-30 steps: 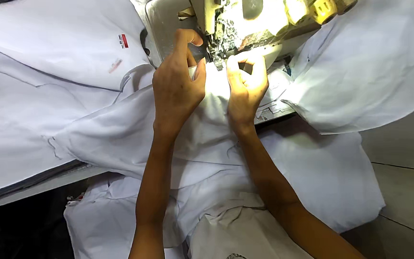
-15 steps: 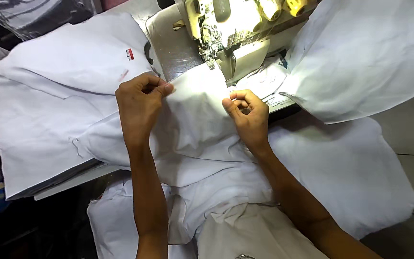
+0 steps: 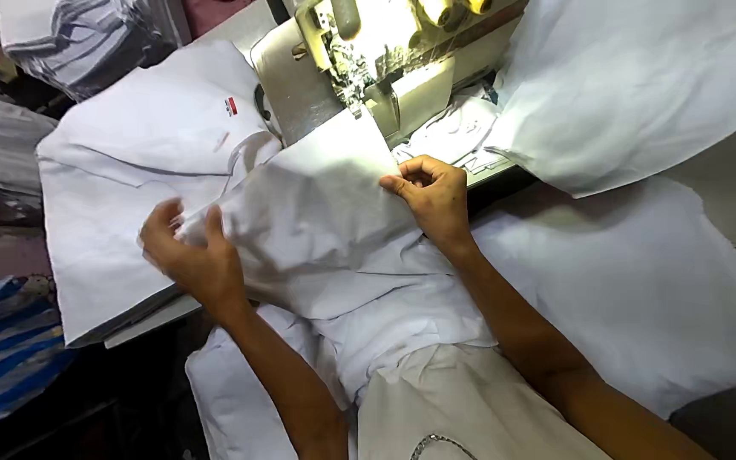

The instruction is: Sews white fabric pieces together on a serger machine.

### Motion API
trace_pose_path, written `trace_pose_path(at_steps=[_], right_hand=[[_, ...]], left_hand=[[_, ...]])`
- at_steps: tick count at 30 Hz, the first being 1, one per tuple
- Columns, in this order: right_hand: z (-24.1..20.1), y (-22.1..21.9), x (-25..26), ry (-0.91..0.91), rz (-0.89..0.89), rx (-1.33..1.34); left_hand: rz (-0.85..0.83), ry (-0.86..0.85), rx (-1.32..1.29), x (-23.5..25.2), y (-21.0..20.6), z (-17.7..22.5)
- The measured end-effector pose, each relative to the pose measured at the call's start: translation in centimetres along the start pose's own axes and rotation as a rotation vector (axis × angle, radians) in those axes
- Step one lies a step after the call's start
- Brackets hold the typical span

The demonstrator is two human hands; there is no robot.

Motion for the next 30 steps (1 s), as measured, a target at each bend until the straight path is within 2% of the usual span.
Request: trace_pose_path(at_steps=[2,4,6,10,17,24,27,30], right_hand=[[0.0,0.1,0.3,0.007,0.003,-0.013],[0.1,0.1,1.0,0.017,0.008,-0.049],[0.2,0.0,1.3,0.030,0.012,-0.067],[0.2,-0.1,1.2,0.042,0.023,-0.057],[0.3,0.3,0.9,0.088,-0.039,-0.112],[-0.1,0.7,-0.1,0.055,-0.071,-0.055],[0.1,1.0,-0.8,0.016,-0.109,-0.009],[-0.1,1.2,-0.9,0.003,-0.142,0.059]], left_hand=[[0.183,0.192,0.060,-2.0,1.0,-4.1],[0.283,0.336,0.085,-4.0,1.2,-6.5],[0.278,0.408,0.006,-5.2,0.7,-7.1],[0.135,0.490,-0.297,-5.2,-0.5,-5.5],[0.069,0.468,-0.557,-4.6,1.7,-8.4],[-0.203,0.469,-0.436,-4.9,2.0,-9.8],[-0.261,0.518,-0.665,-4.4,3.2,-9.1],[-0.424,0.349,-1.012,-4.4,5.0,-7.9]])
Point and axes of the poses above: each hand's wrist, its own x-axis towards the middle knuckle, its own y-axis out of the back of the hand, z = x × y, the point moved 3 cm from there along x, towards the middle knuckle, and after that the axes turned 11 degrees about y, right-handed, at the moved point
